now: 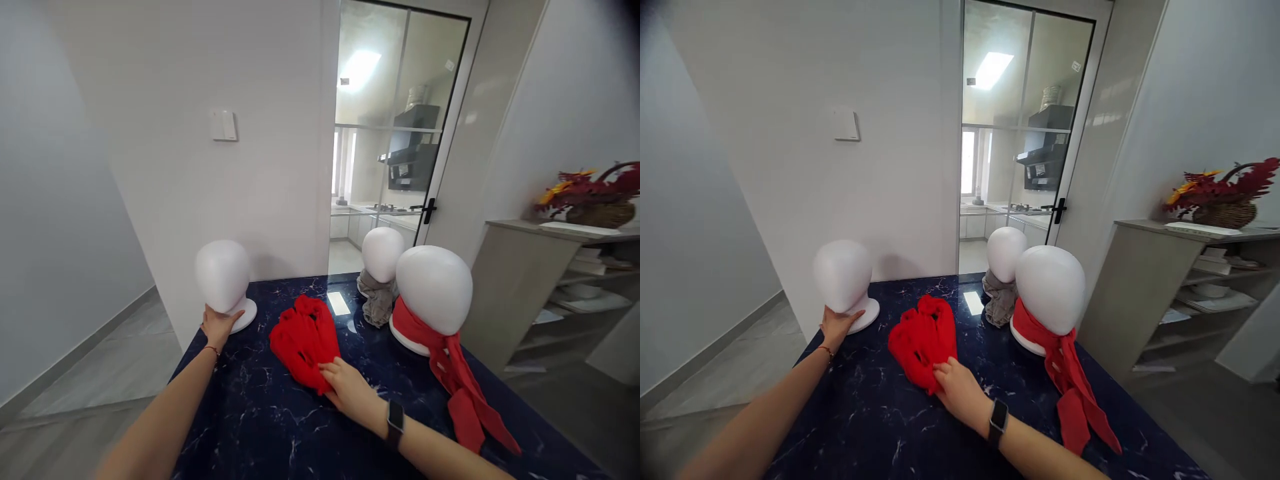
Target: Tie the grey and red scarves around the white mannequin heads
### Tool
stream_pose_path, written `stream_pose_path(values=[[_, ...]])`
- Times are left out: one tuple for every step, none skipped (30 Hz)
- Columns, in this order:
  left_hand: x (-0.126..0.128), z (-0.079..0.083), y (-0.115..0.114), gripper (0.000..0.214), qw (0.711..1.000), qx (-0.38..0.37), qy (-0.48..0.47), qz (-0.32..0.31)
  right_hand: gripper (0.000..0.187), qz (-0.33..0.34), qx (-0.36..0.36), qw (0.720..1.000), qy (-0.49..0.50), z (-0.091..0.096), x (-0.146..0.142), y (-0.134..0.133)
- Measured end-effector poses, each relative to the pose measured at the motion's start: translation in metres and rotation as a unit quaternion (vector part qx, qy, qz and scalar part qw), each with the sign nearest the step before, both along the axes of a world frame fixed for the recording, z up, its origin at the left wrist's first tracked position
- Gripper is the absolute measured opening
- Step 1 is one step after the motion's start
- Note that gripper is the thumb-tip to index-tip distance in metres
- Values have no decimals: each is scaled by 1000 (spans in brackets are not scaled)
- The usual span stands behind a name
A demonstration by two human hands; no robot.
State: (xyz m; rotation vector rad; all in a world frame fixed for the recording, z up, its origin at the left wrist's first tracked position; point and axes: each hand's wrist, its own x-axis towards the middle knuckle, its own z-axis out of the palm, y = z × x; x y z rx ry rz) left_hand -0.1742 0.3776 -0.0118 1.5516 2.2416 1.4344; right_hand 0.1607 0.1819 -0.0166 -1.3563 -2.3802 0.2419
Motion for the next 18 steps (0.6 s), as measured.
stream_pose_path(values=[[0,1,5,99,1000,-12,-2,8,24,4,-11,1000,3,1,4,-15],[1,1,8,101,1000,-22,-9,15,23,8,-21,1000,6,1,7,-28],[3,1,11,103,999,-32,-18,24,22,13,-29,999,9,1,9,-39],[5,1,13,103,998,-42,-29,33,21,18,-33,999,10,1,10,-49],[7,2,13,102,997,-49,-40,41,20,23,-35,999,8,1,10,-56],[11,3,12,101,996,-54,-53,48,19,27,-37,999,4,1,10,-62],[16,5,9,99,995,-55,-65,53,18,30,-37,999,-4,1,8,-66],[22,8,3,98,994,-51,-76,55,17,31,-37,999,-16,1,7,-69],[30,11,-4,97,994,-41,-84,53,16,30,-37,998,-27,2,5,-70],[38,14,-13,97,994,-27,-89,48,15,26,-37,998,-38,4,3,-70],[48,17,-25,96,995,-13,-91,41,13,20,-34,998,-47,5,2,-70],[58,20,-38,95,995,1,-90,34,11,12,-30,998,-54,7,2,-70],[69,23,-53,93,996,11,-88,28,9,1,-23,998,-59,9,3,-70],[81,25,-69,92,996,18,-86,23,8,-15,-15,998,-64,10,5,-70],[92,27,-86,91,996,23,-85,21,7,-35,-7,997,-72,11,9,-70],[103,28,-104,89,996,28,-86,18,7,-60,0,995,-81,11,15,-71],[113,28,-122,87,996,26,-89,11,8,-88,4,992,-92,11,22,-73],[122,27,-141,86,995,23,-94,4,9,-117,6,988,-103,11,31,-76]])
